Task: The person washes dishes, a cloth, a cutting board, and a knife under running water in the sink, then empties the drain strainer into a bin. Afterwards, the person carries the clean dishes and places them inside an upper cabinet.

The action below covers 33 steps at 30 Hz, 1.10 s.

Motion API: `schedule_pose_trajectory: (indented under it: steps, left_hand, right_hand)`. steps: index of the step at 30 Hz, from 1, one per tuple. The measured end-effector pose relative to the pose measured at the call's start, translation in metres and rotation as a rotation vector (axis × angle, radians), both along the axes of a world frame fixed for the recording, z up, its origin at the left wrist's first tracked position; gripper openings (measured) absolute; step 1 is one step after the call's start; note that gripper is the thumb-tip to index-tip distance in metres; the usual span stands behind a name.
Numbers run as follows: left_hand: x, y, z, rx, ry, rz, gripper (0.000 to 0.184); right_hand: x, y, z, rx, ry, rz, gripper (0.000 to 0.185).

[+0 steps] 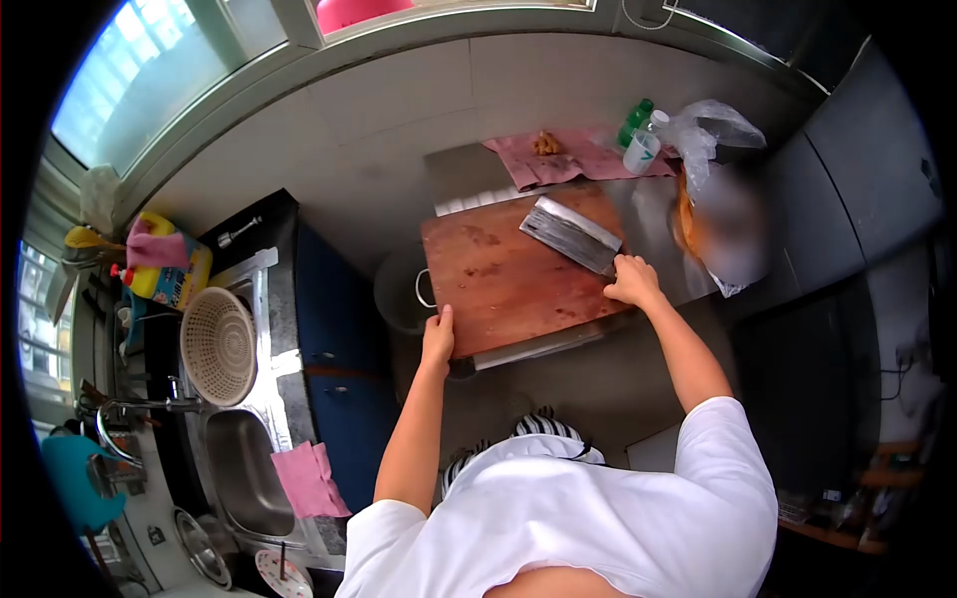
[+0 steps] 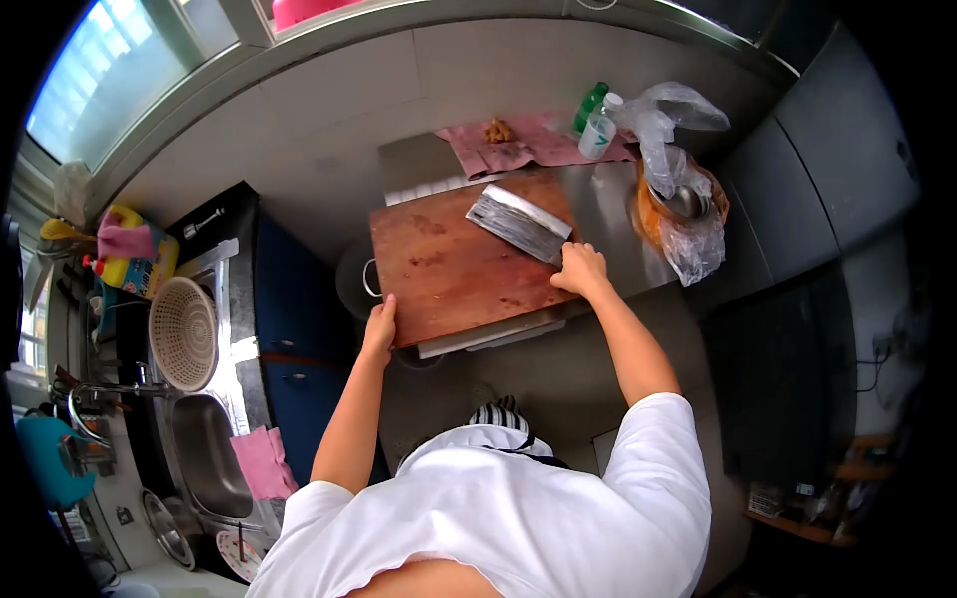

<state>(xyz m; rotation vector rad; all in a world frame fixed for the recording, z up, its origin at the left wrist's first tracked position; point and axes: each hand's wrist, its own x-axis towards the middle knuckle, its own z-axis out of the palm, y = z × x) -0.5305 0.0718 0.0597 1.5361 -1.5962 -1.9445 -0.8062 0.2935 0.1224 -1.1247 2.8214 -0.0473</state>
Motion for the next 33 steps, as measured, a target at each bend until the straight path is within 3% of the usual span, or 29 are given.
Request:
schedule_pose_trajectory:
  steps: [1, 3, 9, 13, 23, 26, 27, 29, 30, 33]
  left_hand:
    - [-0.003, 0.003, -0.002, 0.002, -0.004, 0.004, 0.054]
    - [-0.006, 0.011, -0.006, -0.249, -0.103, 0.035, 0.051]
    - [0.027, 0.047, 0.000, -0.309, -0.122, 0.047, 0.042]
    - [0.074, 0.064, -0.007, -0.303, -0.061, 0.089, 0.040]
    - [0.123, 0.049, -0.019, -0.414, -0.182, 0.164, 0.049]
    - [0.133, 0.039, -0.036, -0.461, -0.161, 0.139, 0.051]
    - [0.136, 0.036, -0.042, -0.442, -0.195, 0.128, 0.052]
    - [0.143, 0.035, -0.032, -0.439, -0.272, 0.164, 0.052]
    - [0.149, 0.033, -0.025, -0.398, -0.313, 0.178, 0.051]
    - [0.182, 0.027, 0.007, -0.331, -0.328, 0.265, 0.049]
  right_hand:
    - [-0.003, 0.003, 0.001, -0.034, -0.044, 0.000, 0.031]
    - [-0.013, 0.015, -0.001, -0.055, -0.004, -0.068, 0.029]
    - [-0.005, 0.062, -0.014, -0.249, -0.035, -0.071, 0.025]
    - [0.018, 0.070, -0.017, -0.376, -0.318, -0.131, 0.027]
    - [0.076, 0.064, -0.005, -0.415, -0.589, -0.115, 0.028]
    - [0.076, 0.071, -0.034, -0.596, -0.795, -0.042, 0.029]
    - [0.089, 0.066, -0.027, -0.724, -0.876, -0.102, 0.033]
    - [0.096, 0.065, -0.017, -0.654, -0.898, -0.204, 0.042]
    - [0.098, 0.065, -0.026, -0.771, -0.926, -0.277, 0.045]
    - [0.126, 0.040, 0.014, -0.770, -1.011, -0.246, 0.020]
